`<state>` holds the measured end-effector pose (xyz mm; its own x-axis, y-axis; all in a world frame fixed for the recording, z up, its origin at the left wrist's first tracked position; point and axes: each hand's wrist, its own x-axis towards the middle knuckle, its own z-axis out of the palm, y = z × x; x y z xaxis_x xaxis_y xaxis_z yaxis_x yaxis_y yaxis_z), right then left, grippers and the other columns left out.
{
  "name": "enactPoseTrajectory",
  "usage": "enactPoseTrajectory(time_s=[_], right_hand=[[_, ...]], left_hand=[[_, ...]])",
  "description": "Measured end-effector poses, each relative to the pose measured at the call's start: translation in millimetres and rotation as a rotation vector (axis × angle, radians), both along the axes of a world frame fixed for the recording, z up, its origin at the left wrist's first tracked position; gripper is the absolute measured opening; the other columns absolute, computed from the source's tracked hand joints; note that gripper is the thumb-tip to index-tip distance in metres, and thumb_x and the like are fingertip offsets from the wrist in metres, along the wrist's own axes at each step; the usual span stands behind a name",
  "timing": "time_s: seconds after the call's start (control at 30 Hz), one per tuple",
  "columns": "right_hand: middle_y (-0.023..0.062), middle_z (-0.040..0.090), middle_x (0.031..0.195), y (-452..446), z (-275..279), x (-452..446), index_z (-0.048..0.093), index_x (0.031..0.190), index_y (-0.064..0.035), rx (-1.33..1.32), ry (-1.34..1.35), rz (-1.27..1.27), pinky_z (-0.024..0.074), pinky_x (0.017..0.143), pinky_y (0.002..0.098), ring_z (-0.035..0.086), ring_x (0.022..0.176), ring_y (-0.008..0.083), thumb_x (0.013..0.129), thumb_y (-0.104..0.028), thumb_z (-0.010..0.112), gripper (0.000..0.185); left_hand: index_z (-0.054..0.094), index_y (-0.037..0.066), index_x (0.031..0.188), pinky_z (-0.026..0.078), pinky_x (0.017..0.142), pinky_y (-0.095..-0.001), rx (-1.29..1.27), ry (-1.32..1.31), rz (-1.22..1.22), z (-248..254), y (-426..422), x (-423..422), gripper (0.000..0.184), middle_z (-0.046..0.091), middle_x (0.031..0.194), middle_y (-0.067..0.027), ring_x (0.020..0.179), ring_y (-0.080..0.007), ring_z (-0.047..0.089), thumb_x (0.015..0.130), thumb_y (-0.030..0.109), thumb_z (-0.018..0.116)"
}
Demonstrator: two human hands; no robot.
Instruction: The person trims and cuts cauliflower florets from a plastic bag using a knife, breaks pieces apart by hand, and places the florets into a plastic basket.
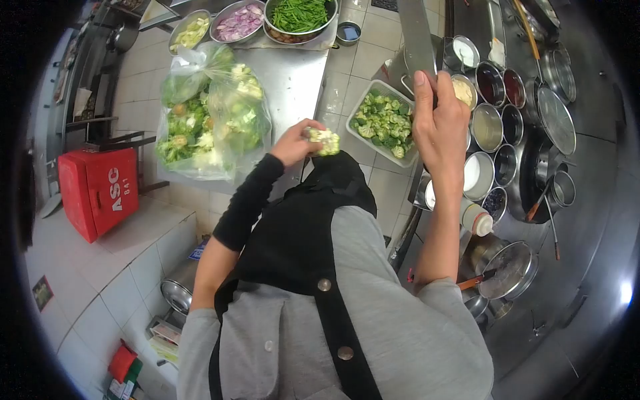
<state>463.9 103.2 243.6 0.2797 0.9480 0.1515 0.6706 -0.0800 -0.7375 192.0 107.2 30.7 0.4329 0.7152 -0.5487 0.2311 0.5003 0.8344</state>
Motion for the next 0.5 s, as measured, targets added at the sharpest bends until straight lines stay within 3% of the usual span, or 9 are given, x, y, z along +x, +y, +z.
enactPoseTrajectory(time_s=[0.07, 0.17, 0.23, 0.3, 0.37, 0.4, 0.5], right_hand=[[0.0202, 0.062, 0.070, -2.3, -7.6, 8.5, 0.055, 0.094, 0.0021, 0.008, -0.013, -0.008, 0.0455, 0.061, 0.0453, 0.057, 0.060, 0.0366, 0.114, -0.028, 0.060, 0.037], [0.0200, 0.063, 0.070, -5.8, -9.5, 6.5, 0.055, 0.093, 0.0017, -0.062, 0.023, -0.039, 0.0456, 0.061, 0.0454, 0.058, 0.060, 0.0360, 0.114, -0.029, 0.060, 0.038], [0.0205, 0.063, 0.071, -5.6, -12.7, 3.8, 0.055, 0.094, 0.0018, -0.106, 0.026, -0.044, 0.0461, 0.061, 0.0458, 0.059, 0.061, 0.0370, 0.114, -0.030, 0.060, 0.038], [0.0217, 0.064, 0.072, -5.2, -22.7, 6.0, 0.056, 0.095, 0.0022, -0.126, -0.016, -0.029, 0.0471, 0.063, 0.0464, 0.060, 0.062, 0.0389, 0.114, -0.030, 0.059, 0.038], [0.0234, 0.065, 0.074, -2.4, -28.7, 4.3, 0.057, 0.097, 0.0028, -0.158, 0.012, -0.011, 0.0481, 0.066, 0.0479, 0.061, 0.065, 0.0415, 0.114, -0.031, 0.059, 0.038], [0.0242, 0.065, 0.075, -1.1, -32.5, 3.0, 0.058, 0.098, 0.0031, -0.177, 0.027, -0.001, 0.0487, 0.068, 0.0487, 0.061, 0.066, 0.0428, 0.114, -0.032, 0.059, 0.038], [0.0259, 0.066, 0.077, 3.9, -47.0, 5.0, 0.059, 0.101, 0.0036, -0.196, -0.040, 0.032, 0.0488, 0.073, 0.0506, 0.060, 0.068, 0.0451, 0.114, -0.034, 0.057, 0.040]], left_hand=[[0.064, 0.013, 0.135, 0.063, 0.082, -0.0329, 0.136, 0.070, -0.119, -23.8, 6.0, 30.5, 0.048, 0.067, 0.130, -0.0137, 0.097, -0.0172, 0.072, 0.092, -0.003, 0.076], [0.057, 0.016, 0.153, 0.063, 0.086, -0.0330, 0.083, -0.038, -0.168, -12.2, 8.7, 72.7, 0.063, 0.062, 0.141, -0.0206, 0.100, -0.0199, 0.073, 0.095, 0.003, 0.076], [0.051, 0.018, 0.160, 0.063, 0.087, -0.0324, 0.281, 0.099, -0.294, -16.6, 6.9, 82.6, 0.069, 0.060, 0.144, -0.0221, 0.102, -0.0207, 0.073, 0.097, 0.007, 0.076], [0.047, 0.020, 0.164, 0.063, 0.089, -0.0325, 0.242, 0.102, -0.374, -17.5, 5.2, 77.0, 0.072, 0.059, 0.148, -0.0236, 0.105, -0.0214, 0.072, 0.099, 0.010, 0.076], [0.046, 0.020, 0.166, 0.062, 0.093, -0.0331, -0.029, -0.028, -0.404, 9.3, 9.3, 48.5, 0.072, 0.057, 0.152, -0.0251, 0.110, -0.0218, 0.071, 0.101, 0.014, 0.075], [0.048, 0.016, 0.164, 0.060, 0.097, -0.0341, 0.108, 0.014, -0.415, -2.5, 3.8, 31.2, 0.068, 0.055, 0.155, -0.0266, 0.115, -0.0208, 0.068, 0.101, 0.014, 0.074], [0.050, 0.011, 0.162, 0.059, 0.100, -0.0349, 0.132, -0.010, -0.203, 12.7, -14.8, -32.1, 0.062, 0.060, 0.152, -0.0201, 0.116, -0.0192, 0.068, 0.103, 0.012, 0.071]])
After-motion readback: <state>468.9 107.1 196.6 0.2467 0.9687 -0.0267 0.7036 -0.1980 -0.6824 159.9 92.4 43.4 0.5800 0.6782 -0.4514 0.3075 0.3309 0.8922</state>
